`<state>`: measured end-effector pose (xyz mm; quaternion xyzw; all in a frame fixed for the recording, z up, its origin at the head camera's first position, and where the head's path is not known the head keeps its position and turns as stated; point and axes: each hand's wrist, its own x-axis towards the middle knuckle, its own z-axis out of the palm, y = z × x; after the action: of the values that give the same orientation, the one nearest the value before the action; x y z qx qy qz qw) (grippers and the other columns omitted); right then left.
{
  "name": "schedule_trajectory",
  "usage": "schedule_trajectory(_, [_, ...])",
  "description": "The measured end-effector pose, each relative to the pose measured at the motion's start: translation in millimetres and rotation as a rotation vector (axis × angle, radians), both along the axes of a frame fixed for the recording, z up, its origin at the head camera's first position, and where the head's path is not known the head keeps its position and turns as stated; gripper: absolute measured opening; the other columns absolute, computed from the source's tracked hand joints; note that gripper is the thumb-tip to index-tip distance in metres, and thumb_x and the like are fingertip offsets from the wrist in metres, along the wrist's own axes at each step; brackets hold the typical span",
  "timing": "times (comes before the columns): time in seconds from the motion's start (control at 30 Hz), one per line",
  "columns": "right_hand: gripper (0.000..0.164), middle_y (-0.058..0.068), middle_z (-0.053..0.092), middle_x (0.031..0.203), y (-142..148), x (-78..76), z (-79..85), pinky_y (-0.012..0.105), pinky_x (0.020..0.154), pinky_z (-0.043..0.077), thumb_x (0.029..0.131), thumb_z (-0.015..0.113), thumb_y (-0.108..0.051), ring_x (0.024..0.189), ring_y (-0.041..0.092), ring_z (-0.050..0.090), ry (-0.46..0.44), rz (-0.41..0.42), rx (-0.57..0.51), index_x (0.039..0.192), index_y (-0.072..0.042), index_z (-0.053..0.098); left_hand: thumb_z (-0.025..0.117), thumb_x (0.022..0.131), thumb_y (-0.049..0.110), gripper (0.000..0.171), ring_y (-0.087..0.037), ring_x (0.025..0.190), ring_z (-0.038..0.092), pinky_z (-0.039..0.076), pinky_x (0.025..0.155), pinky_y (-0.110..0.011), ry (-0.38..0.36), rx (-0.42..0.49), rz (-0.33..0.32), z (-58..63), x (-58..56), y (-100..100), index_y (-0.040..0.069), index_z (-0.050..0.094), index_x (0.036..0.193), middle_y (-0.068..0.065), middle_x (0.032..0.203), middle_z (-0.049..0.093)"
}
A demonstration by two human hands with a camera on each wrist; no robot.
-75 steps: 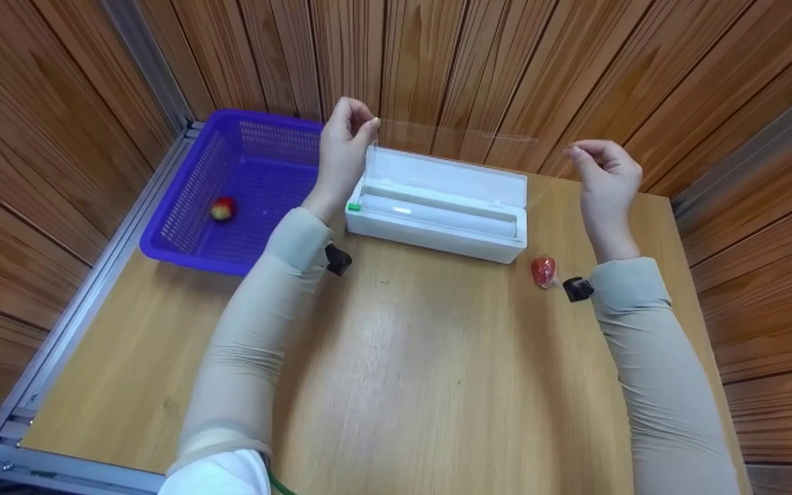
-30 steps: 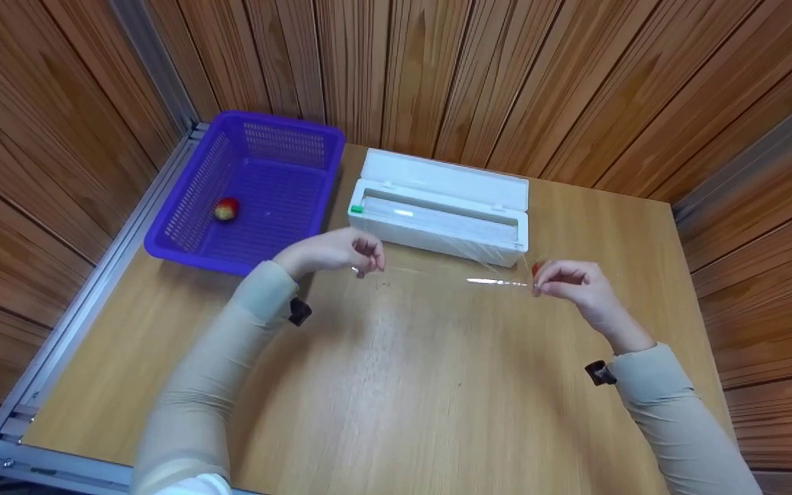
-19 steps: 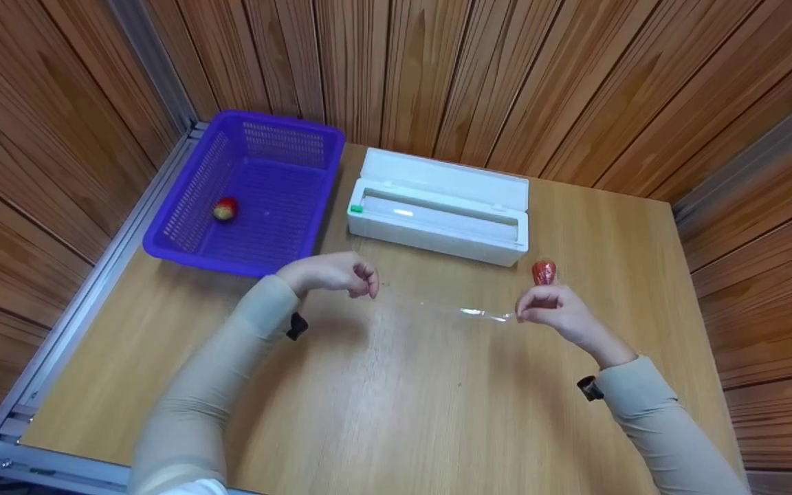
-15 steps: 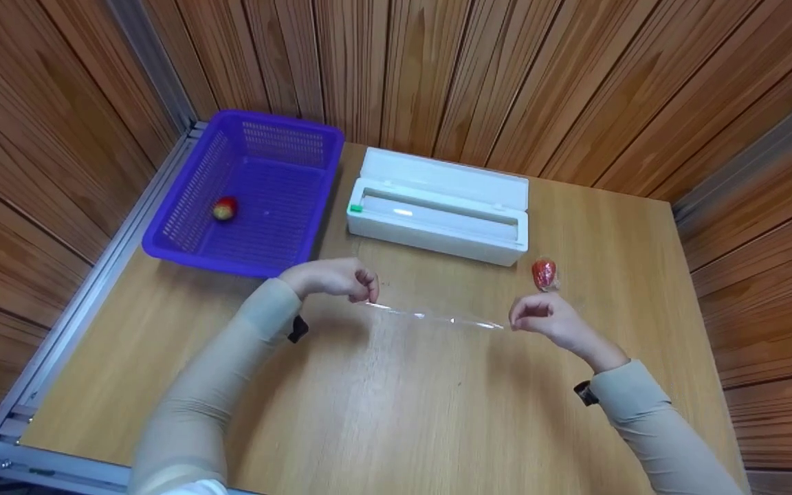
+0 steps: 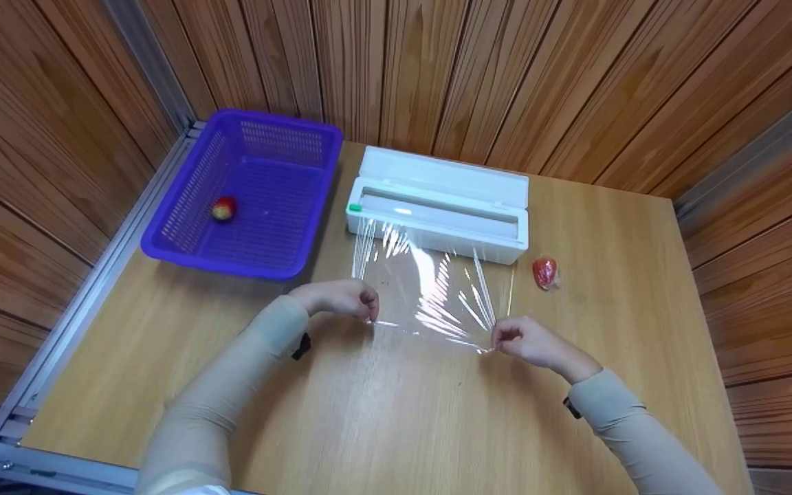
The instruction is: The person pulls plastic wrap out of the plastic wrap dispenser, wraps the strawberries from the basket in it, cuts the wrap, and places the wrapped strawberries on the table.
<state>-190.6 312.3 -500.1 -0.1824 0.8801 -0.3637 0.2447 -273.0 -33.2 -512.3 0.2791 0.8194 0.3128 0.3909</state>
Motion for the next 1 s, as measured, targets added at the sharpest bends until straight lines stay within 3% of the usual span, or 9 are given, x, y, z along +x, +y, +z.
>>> schedule_trajectory(0.13, [0.012, 0.005, 0.059, 0.077, -3, -0.4, -14.1, 0.026, 0.057, 0.044, 0.081, 0.051, -0.008, 0.065, 0.014, 0.050, 0.021, 0.005, 0.062, 0.080, -0.011, 0.063, 0.048, 0.076, 0.005, 0.014, -0.011, 0.073, 0.048, 0.040, 0.065, -0.022, 0.021, -0.004, 0.018, -11.9, 2.9, 1, 0.007, 0.061, 0.083, 0.000, 0.079, 0.058])
schedule_trajectory(0.37, [0.007, -0.003, 0.055, 0.080, -5, 1.0, -35.1, 0.025, 0.058, 0.045, 0.081, 0.053, -0.009, 0.069, 0.014, 0.051, 0.026, -0.006, 0.110, 0.081, -0.010, 0.061, 0.048, 0.079, 0.007, 0.014, -0.013, 0.074, 0.047, 0.039, 0.065, -0.023, 0.095, -0.058, 0.045, -31.3, 6.8, 5, 0.011, 0.060, 0.085, 0.001, 0.080, 0.056])
schedule_trajectory(0.63, [0.007, -0.006, 0.053, 0.077, -8, 1.5, -47.5, 0.025, 0.061, 0.042, 0.080, 0.055, -0.009, 0.071, 0.013, 0.049, 0.062, 0.005, 0.148, 0.082, -0.013, 0.059, 0.048, 0.077, 0.004, 0.019, -0.014, 0.072, 0.048, 0.039, 0.061, -0.025, 0.116, -0.100, 0.082, -38.2, 10.5, 5, 0.012, 0.061, 0.088, 0.002, 0.077, 0.056])
schedule_trajectory(1.0, [0.009, -0.010, 0.052, 0.077, -7, 4.9, -62.2, 0.025, 0.067, 0.040, 0.080, 0.055, -0.010, 0.073, 0.009, 0.047, 0.175, 0.024, 0.190, 0.079, -0.018, 0.059, 0.052, 0.076, 0.006, 0.016, -0.012, 0.072, 0.048, 0.039, 0.063, -0.025, 0.201, -0.138, 0.048, -47.8, 12.6, 4, 0.017, 0.061, 0.082, 0.003, 0.075, 0.055])
